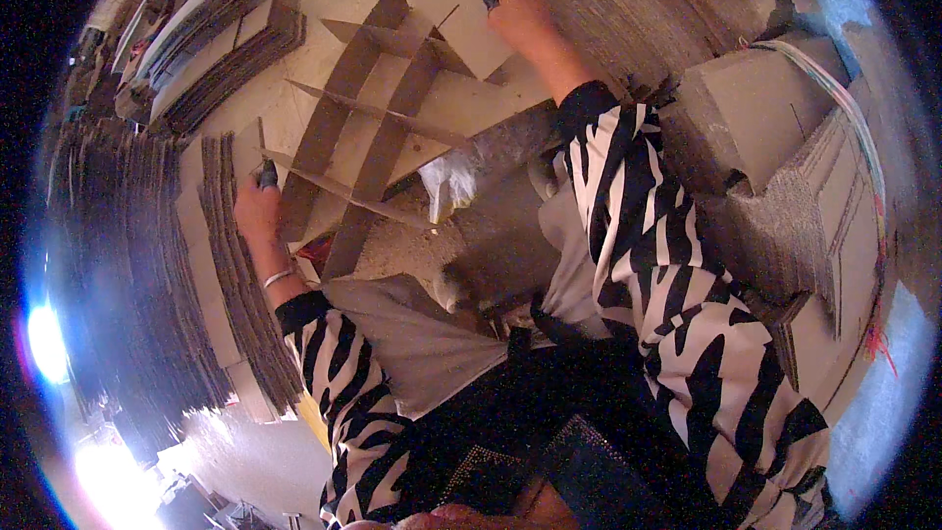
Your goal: The person sits on the floor and uses a knife to cut rectangular cardboard pieces into smaller strips. They repeatedly pick up a piece, cut it, and place the resulting strips into a growing pile on the left side of the table.
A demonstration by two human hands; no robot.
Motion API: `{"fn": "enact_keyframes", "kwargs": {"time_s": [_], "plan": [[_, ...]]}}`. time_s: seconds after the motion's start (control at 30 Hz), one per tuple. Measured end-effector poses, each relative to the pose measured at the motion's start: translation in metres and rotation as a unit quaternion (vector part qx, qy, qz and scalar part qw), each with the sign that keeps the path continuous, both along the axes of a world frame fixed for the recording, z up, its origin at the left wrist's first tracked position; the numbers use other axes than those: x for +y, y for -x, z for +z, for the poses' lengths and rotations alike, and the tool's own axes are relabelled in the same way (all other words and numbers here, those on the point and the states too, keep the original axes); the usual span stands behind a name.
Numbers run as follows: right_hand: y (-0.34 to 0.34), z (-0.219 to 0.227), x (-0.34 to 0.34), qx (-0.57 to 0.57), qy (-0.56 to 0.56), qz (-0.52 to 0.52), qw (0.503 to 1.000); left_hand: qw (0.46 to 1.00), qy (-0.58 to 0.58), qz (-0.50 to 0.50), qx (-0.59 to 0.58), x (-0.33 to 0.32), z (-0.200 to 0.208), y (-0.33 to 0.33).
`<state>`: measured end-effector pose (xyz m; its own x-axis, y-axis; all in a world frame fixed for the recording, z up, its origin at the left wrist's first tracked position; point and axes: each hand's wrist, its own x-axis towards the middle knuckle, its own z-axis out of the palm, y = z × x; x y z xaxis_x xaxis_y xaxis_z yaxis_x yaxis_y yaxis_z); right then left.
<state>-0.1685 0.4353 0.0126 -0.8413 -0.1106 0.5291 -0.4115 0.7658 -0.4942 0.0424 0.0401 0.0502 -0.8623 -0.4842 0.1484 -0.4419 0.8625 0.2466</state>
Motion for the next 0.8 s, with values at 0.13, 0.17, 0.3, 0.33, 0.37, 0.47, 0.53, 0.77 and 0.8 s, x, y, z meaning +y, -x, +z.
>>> {"fn": "enact_keyframes", "kwargs": {"time_s": [0.13,0.17,0.3,0.33,0.37,0.47,0.53,0.77,0.8], "plan": [[-0.016,-0.004,-0.032,-0.134,-0.006,0.023,0.991,0.981,-0.113,-0.030,-0.155,0.032,0.003,-0.007],[-0.017,-0.006,-0.036,-0.139,0.010,0.015,0.990,0.978,-0.111,-0.072,-0.162,0.064,-0.004,0.004],[-0.016,-0.012,-0.058,-0.138,0.057,0.022,0.989,0.978,-0.078,-0.169,-0.090,0.173,0.005,0.005],[-0.015,-0.008,-0.060,-0.137,0.093,0.018,0.986,0.977,-0.098,-0.171,-0.083,0.181,0.002,0.005],[-0.013,-0.003,-0.058,-0.137,0.129,0.015,0.982,0.975,-0.118,-0.173,-0.076,0.183,-0.001,0.007],[-0.016,0.019,-0.053,-0.126,0.214,0.029,0.968,0.972,-0.159,-0.171,-0.011,0.144,-0.029,0.012],[-0.013,0.024,-0.044,-0.092,0.216,0.022,0.972,0.949,-0.268,-0.164,0.036,0.101,-0.036,0.018],[-0.035,0.005,-0.062,-0.148,-0.157,0.088,0.972,0.930,-0.250,-0.127,0.240,0.017,0.079,-0.058],[-0.038,0.006,-0.062,-0.159,-0.203,0.092,0.962,0.951,-0.152,-0.093,0.253,0.013,0.102,-0.070]]}}
